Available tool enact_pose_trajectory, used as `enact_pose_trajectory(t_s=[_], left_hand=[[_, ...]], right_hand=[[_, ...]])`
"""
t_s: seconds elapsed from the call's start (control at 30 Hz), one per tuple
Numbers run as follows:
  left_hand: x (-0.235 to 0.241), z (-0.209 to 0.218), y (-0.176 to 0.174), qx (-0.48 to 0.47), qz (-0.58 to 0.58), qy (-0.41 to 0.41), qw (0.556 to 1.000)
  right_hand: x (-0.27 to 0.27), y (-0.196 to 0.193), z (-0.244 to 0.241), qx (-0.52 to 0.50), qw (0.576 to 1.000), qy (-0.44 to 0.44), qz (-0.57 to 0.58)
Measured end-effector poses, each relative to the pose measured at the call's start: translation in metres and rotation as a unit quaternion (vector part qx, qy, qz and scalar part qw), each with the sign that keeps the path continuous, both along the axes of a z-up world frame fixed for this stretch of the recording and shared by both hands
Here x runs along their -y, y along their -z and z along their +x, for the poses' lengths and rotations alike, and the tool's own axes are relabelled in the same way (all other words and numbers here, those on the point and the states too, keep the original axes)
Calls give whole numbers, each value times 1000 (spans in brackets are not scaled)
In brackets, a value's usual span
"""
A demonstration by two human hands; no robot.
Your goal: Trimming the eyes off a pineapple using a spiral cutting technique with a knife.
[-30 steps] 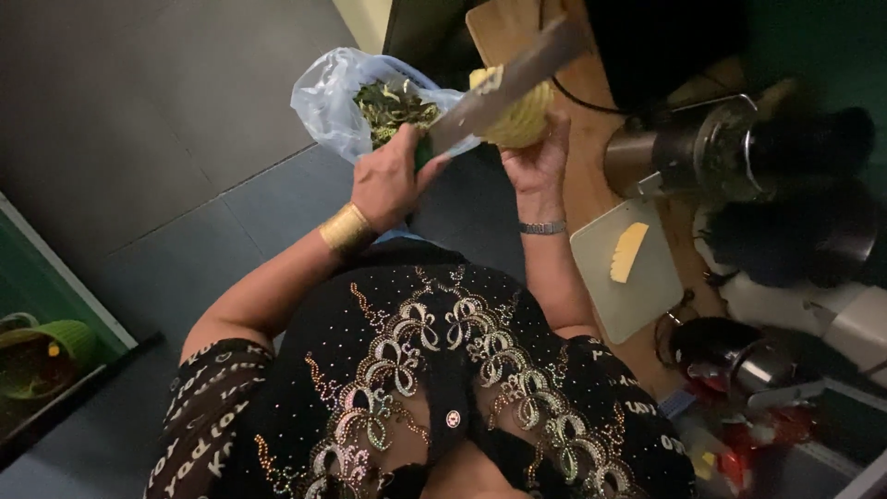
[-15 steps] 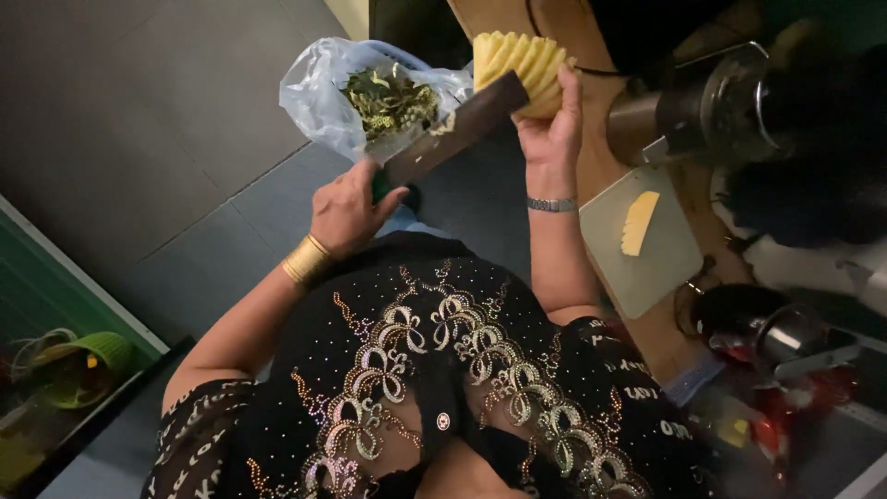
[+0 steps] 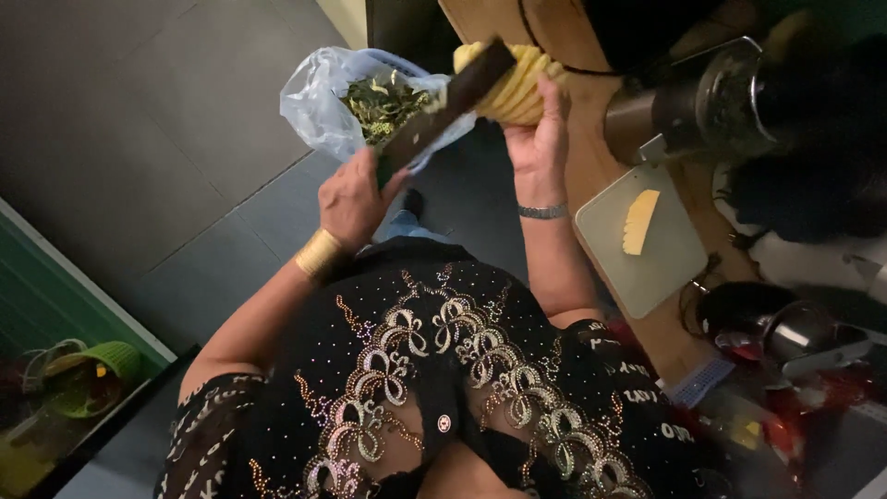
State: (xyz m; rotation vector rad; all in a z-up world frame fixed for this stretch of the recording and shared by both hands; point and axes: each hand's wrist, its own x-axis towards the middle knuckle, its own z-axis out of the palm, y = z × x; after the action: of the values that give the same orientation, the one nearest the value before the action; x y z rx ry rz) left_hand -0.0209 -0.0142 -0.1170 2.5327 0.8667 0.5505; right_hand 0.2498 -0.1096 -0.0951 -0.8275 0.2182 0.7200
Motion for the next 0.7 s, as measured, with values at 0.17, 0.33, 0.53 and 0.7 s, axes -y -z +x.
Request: enact_pose_trajectory(t_s=[0.17, 0.33, 0.53, 0.7], left_hand=[[-6, 16, -13, 28, -42, -11, 999], [10, 11, 2, -22, -65, 22, 997], [7, 25, 1, 17, 10, -25, 999], [-22, 47, -13, 53, -28, -40, 997]], right_hand=[[-7, 15, -9, 2, 1000, -7, 2], [-9, 12, 2, 2, 999, 7, 48], [-21, -10, -12, 25, 998, 53, -32], [-27, -5, -28, 72, 995, 55, -44]])
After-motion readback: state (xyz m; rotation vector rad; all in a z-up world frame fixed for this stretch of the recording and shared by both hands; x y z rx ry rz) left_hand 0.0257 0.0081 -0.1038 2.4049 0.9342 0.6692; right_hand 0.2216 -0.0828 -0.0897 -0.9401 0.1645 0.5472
